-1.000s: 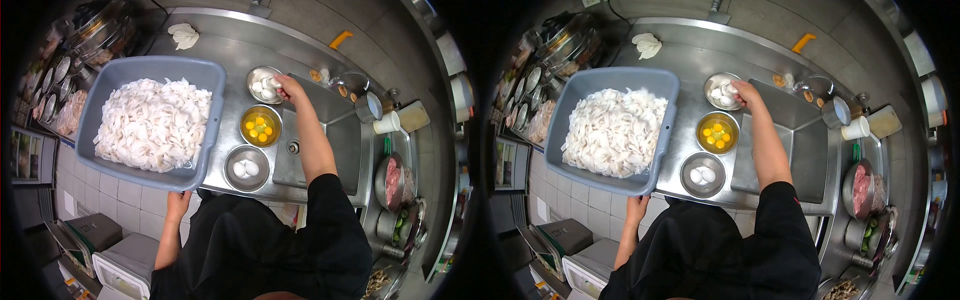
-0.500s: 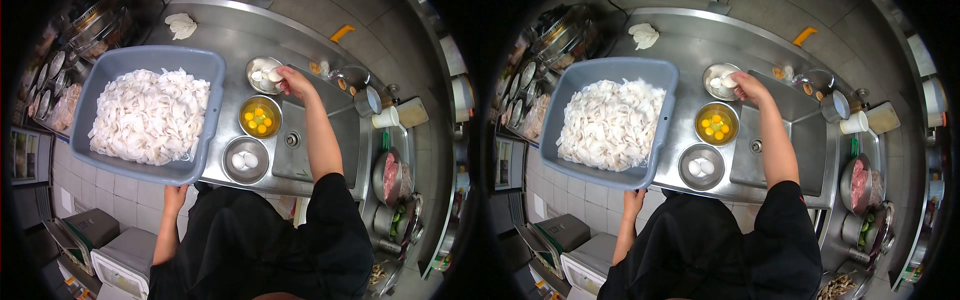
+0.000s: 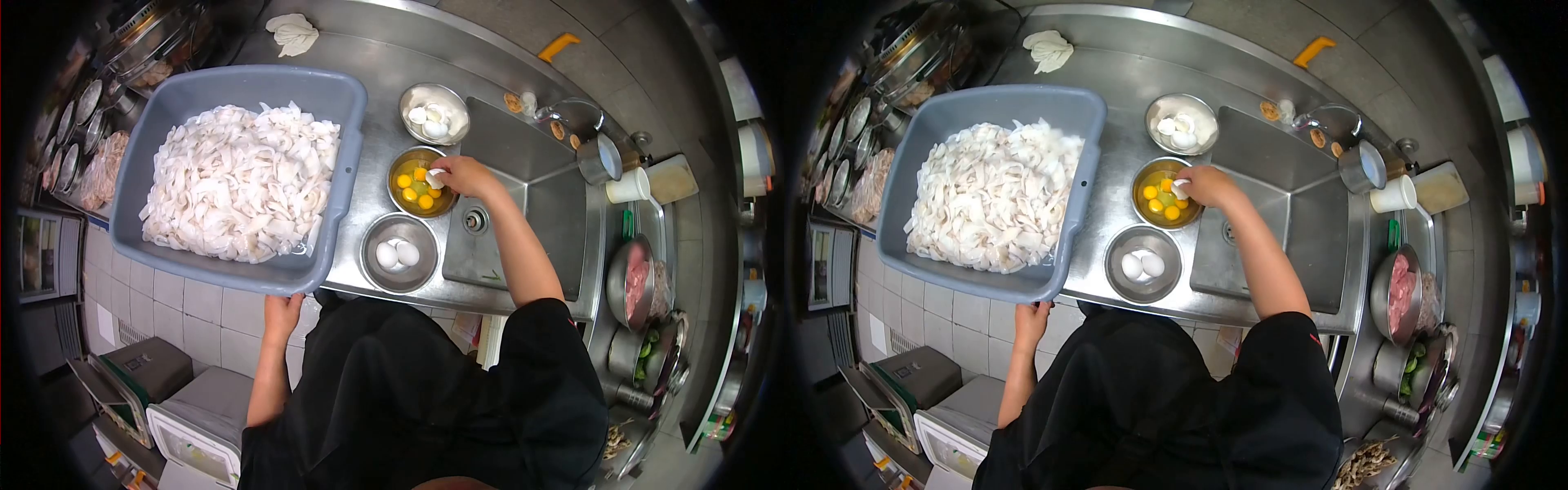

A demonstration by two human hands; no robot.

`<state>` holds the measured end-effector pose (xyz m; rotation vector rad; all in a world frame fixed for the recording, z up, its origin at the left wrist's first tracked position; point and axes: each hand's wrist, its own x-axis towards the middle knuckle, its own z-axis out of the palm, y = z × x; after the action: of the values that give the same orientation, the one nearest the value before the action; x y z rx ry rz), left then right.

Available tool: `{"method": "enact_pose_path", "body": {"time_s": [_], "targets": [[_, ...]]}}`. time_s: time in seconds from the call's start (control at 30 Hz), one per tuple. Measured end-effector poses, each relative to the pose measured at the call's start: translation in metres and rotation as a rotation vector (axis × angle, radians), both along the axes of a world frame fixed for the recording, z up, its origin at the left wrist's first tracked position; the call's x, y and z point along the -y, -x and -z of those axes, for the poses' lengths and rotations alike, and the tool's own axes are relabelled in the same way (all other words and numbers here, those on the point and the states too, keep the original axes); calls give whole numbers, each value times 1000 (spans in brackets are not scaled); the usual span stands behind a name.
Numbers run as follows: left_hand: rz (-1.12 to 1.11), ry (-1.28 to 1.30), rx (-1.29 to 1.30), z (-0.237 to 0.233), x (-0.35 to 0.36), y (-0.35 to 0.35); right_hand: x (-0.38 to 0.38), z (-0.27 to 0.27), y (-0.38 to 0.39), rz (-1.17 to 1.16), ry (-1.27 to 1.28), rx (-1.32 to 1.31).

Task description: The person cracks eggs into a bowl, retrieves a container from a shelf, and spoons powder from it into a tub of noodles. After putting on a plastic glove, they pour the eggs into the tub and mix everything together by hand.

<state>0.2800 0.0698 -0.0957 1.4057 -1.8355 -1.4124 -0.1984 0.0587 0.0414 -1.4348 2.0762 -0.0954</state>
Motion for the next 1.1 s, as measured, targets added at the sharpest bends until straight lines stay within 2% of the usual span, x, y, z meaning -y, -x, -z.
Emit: {"method": "enact_pose_path", "body": {"time_s": [0.27, 0.63, 0.83, 0.9, 0.93, 1.0, 1.03, 1.1], "targets": [[-26, 6, 20, -6, -2, 2, 4, 30, 6, -25, 52, -7], [-33, -3, 35, -5, -2, 2, 6, 33, 0, -13, 55, -16], [-39, -10, 29, -6, -2, 3, 8, 31, -7, 32, -6, 81], [-57, -14, -9, -5, -3, 3, 10, 25, -10, 131, -95, 282], [-57, -14, -9, -5, -3, 3, 9, 27, -9, 130, -95, 282], [-55, -26, 3, -4, -2, 2, 7, 29, -4, 175, -115, 613], [-56, -25, 2, -4, -2, 3, 5, 28, -3, 173, -115, 612], [-49, -15, 8, -4, -2, 3, 1, 24, -4, 196, -81, 872]]}}
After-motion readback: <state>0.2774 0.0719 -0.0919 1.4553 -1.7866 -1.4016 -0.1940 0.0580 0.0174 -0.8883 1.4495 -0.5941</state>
